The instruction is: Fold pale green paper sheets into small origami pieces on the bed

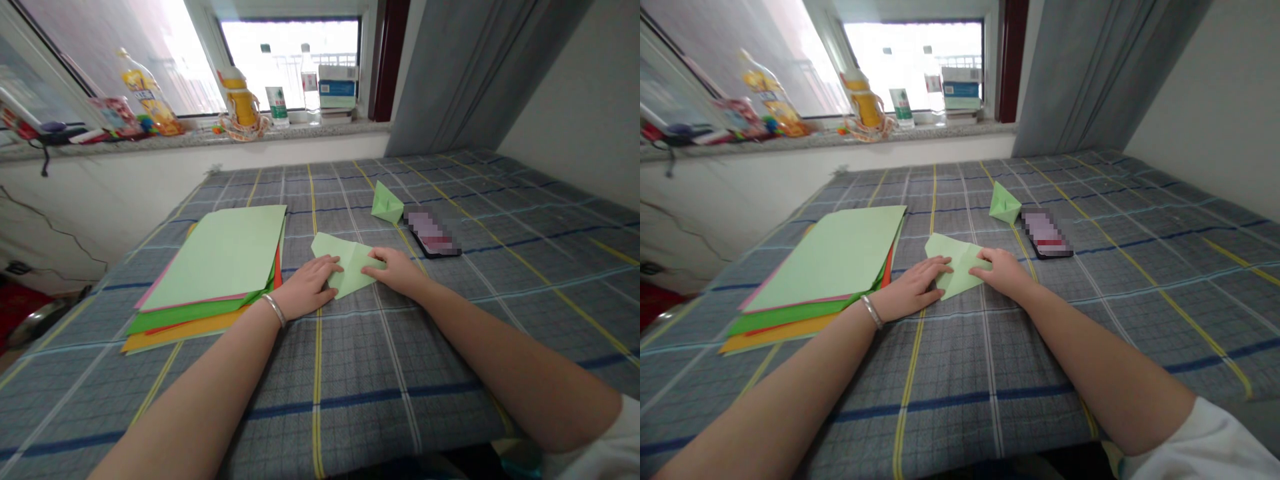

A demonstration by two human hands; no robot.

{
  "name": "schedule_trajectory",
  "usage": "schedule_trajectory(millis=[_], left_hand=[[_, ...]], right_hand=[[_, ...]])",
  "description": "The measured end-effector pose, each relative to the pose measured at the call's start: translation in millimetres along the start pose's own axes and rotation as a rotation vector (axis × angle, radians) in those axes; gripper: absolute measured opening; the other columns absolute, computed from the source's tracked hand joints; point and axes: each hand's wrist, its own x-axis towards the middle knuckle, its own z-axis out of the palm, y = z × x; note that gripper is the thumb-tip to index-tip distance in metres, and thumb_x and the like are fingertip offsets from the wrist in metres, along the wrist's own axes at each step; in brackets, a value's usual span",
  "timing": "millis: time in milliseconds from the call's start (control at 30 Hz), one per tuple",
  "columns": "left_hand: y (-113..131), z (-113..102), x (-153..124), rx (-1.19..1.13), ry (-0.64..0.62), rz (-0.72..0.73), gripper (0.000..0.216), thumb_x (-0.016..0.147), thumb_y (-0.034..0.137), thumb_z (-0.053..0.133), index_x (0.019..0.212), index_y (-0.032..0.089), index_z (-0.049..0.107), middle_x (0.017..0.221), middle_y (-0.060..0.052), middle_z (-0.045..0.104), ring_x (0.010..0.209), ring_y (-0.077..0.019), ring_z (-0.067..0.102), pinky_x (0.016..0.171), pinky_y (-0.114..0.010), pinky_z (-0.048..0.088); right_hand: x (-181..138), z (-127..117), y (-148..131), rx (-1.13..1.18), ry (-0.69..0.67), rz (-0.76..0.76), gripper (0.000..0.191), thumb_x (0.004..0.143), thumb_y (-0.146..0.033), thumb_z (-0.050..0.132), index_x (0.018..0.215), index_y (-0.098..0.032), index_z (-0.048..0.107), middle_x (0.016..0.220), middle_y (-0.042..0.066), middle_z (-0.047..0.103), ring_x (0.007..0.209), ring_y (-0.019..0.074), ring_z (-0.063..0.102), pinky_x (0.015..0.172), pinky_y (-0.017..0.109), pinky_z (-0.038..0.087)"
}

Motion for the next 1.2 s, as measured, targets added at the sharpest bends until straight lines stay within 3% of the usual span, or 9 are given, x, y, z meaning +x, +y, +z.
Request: schedule_trajectory(millis=[300,533,733,1200], left_hand=[[1,-2,1,0.008,-0.085,-0.047,0.049,0.083,0.027,0.054,0.129,0.017,0.04,0.148,-0.013,0.033,0.139,-0.0238,0.025,0.115,-0.043,0.022],[6,-2,3,-0.007,-0.12,-0.109,0.046,0.085,0.023,0.047,0.13,0.018,0.04,0.149,-0.01,0.032,0.14,-0.0219,0.023,0.115,-0.043,0.018],[12,7,5,0.062,-0.034,-0.141,0.041,0.09,0.039,0.044,0.126,0.019,0.043,0.144,-0.011,0.039,0.137,-0.0243,0.029,0.113,-0.046,0.022],[15,10,5,0.108,0.012,-0.126,0.04,0.089,0.041,0.045,0.121,0.017,0.046,0.141,-0.013,0.042,0.135,-0.0261,0.031,0.112,-0.047,0.023]], right_hand=[[1,3,-9,-0.124,-0.035,0.092,0.021,0.079,-0.039,0.06,0.087,-0.02,0.064,0.087,0.004,0.071,0.082,0.0206,0.063,0.07,0.028,0.04],[0,3,-11,-0.202,-0.06,0.098,0.023,0.081,-0.04,0.056,0.091,-0.021,0.064,0.09,0.005,0.071,0.085,0.0214,0.063,0.072,0.029,0.04],[1,3,-12,-0.252,-0.059,0.097,0.024,0.082,-0.04,0.056,0.092,-0.02,0.064,0.091,0.006,0.071,0.084,0.0219,0.063,0.072,0.029,0.041],[-2,3,-17,-0.336,-0.049,0.077,0.022,0.083,-0.039,0.055,0.091,-0.02,0.063,0.09,0.007,0.07,0.083,0.0222,0.063,0.072,0.03,0.041]])
